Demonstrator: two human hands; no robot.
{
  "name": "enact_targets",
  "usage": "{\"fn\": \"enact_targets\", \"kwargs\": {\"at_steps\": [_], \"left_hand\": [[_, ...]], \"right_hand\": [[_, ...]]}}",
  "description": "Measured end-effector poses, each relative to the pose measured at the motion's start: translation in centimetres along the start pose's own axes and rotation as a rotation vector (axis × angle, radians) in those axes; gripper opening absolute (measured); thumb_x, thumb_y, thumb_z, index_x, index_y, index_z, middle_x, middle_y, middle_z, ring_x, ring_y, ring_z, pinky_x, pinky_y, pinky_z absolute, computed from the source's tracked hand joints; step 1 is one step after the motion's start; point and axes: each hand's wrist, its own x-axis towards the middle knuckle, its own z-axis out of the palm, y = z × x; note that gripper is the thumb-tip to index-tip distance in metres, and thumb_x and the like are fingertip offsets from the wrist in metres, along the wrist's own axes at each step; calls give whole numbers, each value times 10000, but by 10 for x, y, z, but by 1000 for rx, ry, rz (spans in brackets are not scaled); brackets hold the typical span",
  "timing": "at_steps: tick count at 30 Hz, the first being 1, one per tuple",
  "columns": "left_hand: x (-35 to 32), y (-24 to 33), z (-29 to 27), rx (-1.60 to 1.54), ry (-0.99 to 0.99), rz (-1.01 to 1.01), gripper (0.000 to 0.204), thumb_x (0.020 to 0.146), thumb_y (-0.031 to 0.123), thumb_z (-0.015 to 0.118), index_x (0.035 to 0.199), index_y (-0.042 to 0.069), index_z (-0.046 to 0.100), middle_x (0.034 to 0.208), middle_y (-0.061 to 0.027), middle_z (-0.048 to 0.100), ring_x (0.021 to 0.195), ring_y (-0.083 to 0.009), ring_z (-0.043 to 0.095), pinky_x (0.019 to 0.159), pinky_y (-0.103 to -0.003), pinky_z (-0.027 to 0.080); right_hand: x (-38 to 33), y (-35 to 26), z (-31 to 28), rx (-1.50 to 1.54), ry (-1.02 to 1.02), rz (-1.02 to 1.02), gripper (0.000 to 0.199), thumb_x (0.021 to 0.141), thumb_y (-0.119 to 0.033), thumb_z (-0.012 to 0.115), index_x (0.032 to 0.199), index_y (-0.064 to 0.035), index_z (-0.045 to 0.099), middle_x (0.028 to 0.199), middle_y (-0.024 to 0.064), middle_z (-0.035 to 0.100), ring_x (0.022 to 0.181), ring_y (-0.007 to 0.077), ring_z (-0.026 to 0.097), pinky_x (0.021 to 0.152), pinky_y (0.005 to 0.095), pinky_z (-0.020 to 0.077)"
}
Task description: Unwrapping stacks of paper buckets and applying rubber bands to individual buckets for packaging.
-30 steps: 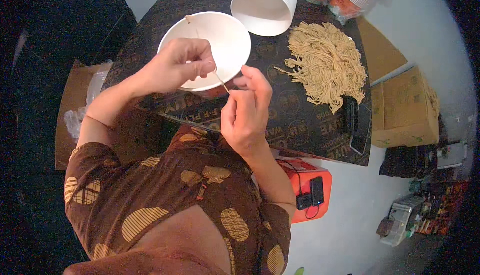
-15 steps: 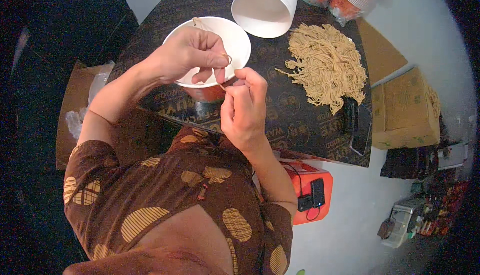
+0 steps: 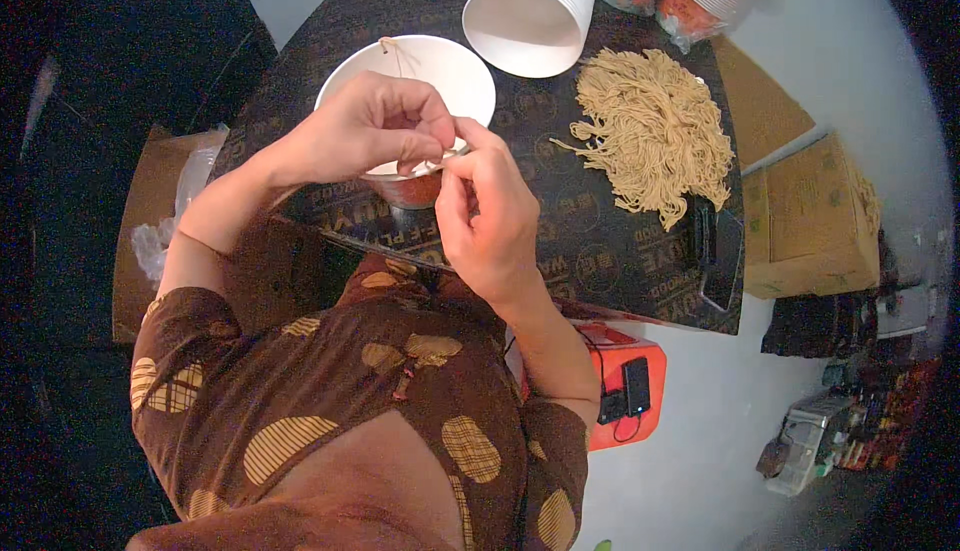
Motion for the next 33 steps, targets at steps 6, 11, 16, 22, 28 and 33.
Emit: {"fn": "enact_targets", "kwargs": {"at_steps": [6, 11, 16, 22, 28, 33], "left_hand": [[-15, -4, 1, 126, 83, 178, 125, 861, -5, 655, 982, -14, 628, 892, -20, 646, 851, -88, 591, 776, -243, 483], [-26, -6, 9, 587, 268, 406, 206, 838, -22, 652, 1035, 27, 623, 849, -69, 622, 821, -197, 612, 779, -318, 481], [-29, -11, 15, 690, 342, 549, 323, 797, -3, 672, 1103, 69, 598, 795, -72, 614, 783, -270, 607, 779, -364, 461], [-27, -12, 15, 633, 413, 543, 364, 803, -8, 670, 1150, 70, 593, 811, -52, 620, 777, -236, 606, 799, -349, 455], [-25, -17, 16, 574, 461, 570, 372, 809, -3, 677, 1169, 61, 605, 849, -50, 644, 781, -207, 620, 806, -337, 458], [-23, -18, 12, 406, 404, 482, 357, 819, -24, 654, 1167, 17, 589, 808, -58, 629, 760, -172, 614, 728, -316, 493]], "right_hand": [[3, -7, 3, -109, 2, -32, 180, 837, 91, 589, 973, -15, 537, 994, 161, 630, 735, 246, 629, 628, 314, 503], [3, -7, 7, -90, 15, -32, 167, 847, 89, 575, 973, -14, 537, 932, 145, 612, 764, 258, 628, 663, 329, 509], [2, -8, 11, -79, 41, -32, 169, 843, 93, 582, 967, -12, 535, 952, 142, 615, 740, 234, 623, 639, 317, 507], [-1, -10, 12, 21, 52, 47, 153, 848, 88, 594, 953, -6, 534, 1077, 147, 652, 687, 135, 589, 573, 249, 475], [0, -12, 11, 99, -8, 73, 121, 874, 93, 567, 929, -3, 518, 1100, 130, 649, 646, 36, 502, 538, 193, 410], [2, -12, 11, 0, -3, -22, 182, 836, 91, 603, 955, -28, 532, 978, 115, 623, 665, 142, 573, 559, 256, 464]]}}
